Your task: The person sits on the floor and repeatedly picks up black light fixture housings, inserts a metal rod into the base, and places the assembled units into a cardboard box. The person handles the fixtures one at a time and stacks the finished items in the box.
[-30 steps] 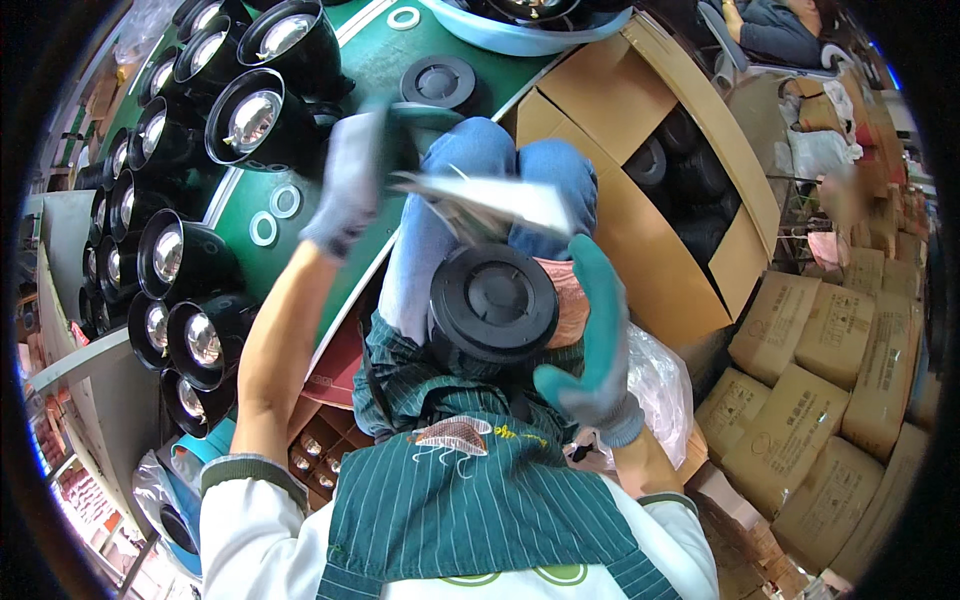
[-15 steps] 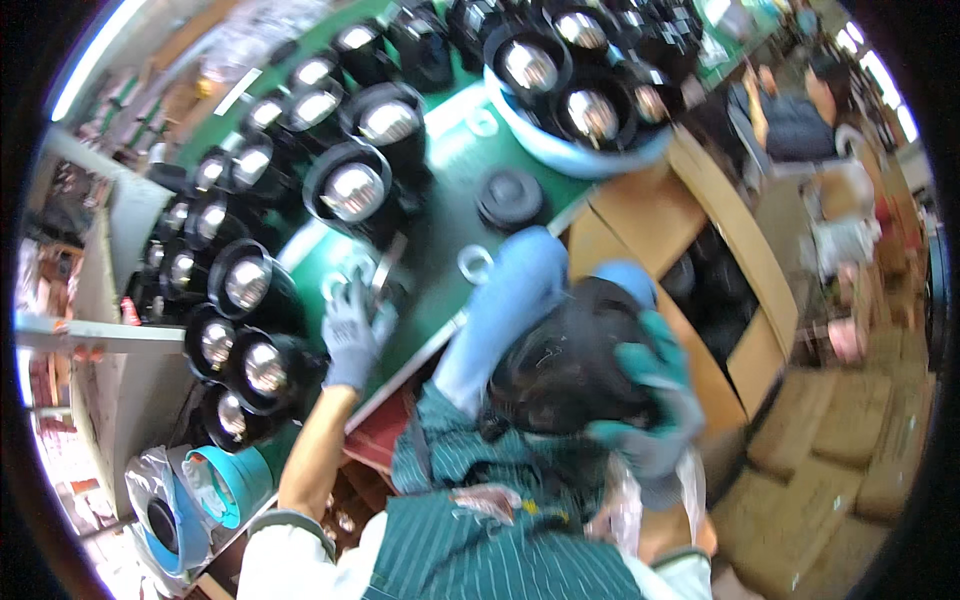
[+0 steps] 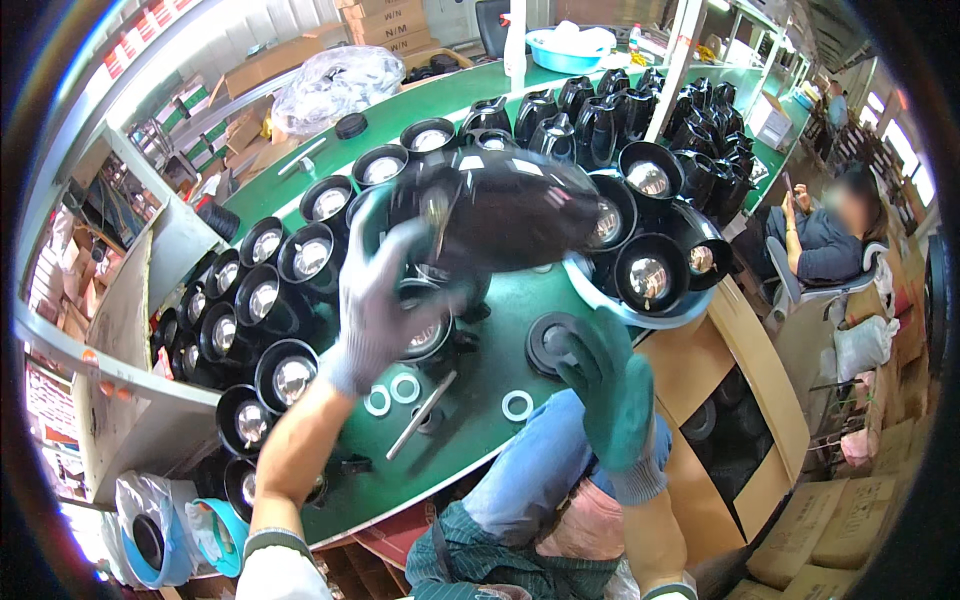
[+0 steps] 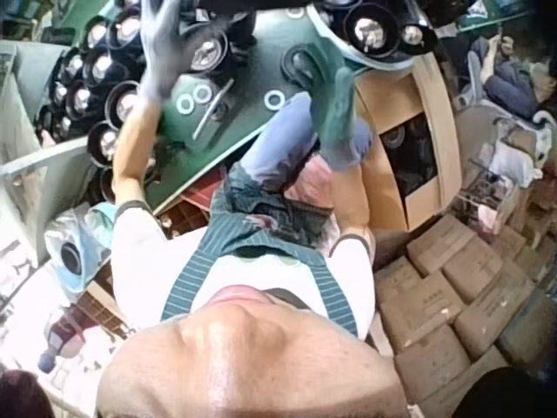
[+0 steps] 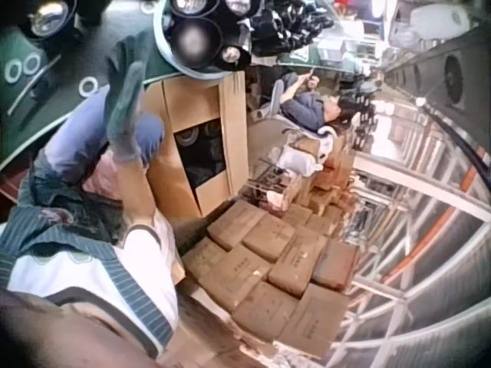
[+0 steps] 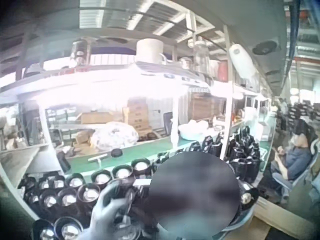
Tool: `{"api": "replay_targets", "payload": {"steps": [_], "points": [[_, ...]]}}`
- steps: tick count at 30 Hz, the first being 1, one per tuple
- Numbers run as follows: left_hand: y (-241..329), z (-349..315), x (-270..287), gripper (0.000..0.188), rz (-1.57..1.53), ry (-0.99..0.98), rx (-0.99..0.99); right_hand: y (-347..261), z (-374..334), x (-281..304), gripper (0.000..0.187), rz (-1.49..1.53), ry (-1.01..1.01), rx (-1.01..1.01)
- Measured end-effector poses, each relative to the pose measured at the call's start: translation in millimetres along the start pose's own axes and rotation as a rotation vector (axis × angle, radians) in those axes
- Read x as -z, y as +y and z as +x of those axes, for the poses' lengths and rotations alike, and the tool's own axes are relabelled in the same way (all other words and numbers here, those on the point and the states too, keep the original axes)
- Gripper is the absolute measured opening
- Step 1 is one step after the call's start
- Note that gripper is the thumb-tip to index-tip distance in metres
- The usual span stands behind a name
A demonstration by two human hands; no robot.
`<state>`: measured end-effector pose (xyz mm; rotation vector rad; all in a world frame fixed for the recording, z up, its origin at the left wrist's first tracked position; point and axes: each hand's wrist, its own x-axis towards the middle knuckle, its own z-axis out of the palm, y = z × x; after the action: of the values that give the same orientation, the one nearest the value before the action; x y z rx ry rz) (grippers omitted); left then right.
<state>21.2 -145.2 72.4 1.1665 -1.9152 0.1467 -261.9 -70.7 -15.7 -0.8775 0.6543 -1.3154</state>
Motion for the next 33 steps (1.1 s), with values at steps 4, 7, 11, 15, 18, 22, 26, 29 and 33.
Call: {"api": "replay_targets", "payload": {"steps": [4, 7, 11, 15, 18, 22, 26, 29, 33], "points": [[-95.1, 97.3, -46.3, 0.068, 0.209, -0.192, 0.05, 6.8, -28.3, 43.0, 0.076, -0.055, 0.082, -0.104], [-167.7, 125.2, -96.3, 0.068, 0.153, -0.476, -0.029, 15.6, -61.0, 94.9, 0.069, 0.038, 0.227, -0.171], [-206.5, 112.8, -138.9, 0.07, 0.176, -0.706, 0.042, 24.9, -89.5, 131.3, 0.067, 0.069, 0.431, -0.23], [-257.5, 107.8, -149.1, 0.048, 0.324, -0.598, -0.146, 43.1, -99.1, 149.1, 0.068, 0.179, 0.496, -0.167], [-265.0, 150.8, -162.6, 0.039, 0.053, -0.474, 0.314, 53.2, -111.2, 162.4, 0.068, 0.193, 0.539, -0.148], [-316.1, 163.2, -193.7, 0.031, 0.763, -0.602, 0.115, 54.6, -91.3, 145.0, 0.067, 0.136, 0.569, -0.139], [-316.3, 166.6, -216.9, 0.028, 0.869, -0.562, 0.131, 44.9, -90.6, 129.6, 0.066, 0.057, 0.636, -0.161], [-288.1, 166.2, -193.9, 0.018, 0.869, -0.379, -0.018, 48.1, -91.0, 132.9, 0.067, 0.002, 0.642, -0.187], [-268.3, 191.8, -114.1, 0.016, 0.85, -0.082, -0.195, 42.8, -78.6, 125.2, 0.066, -0.127, 0.515, -0.193]]}}
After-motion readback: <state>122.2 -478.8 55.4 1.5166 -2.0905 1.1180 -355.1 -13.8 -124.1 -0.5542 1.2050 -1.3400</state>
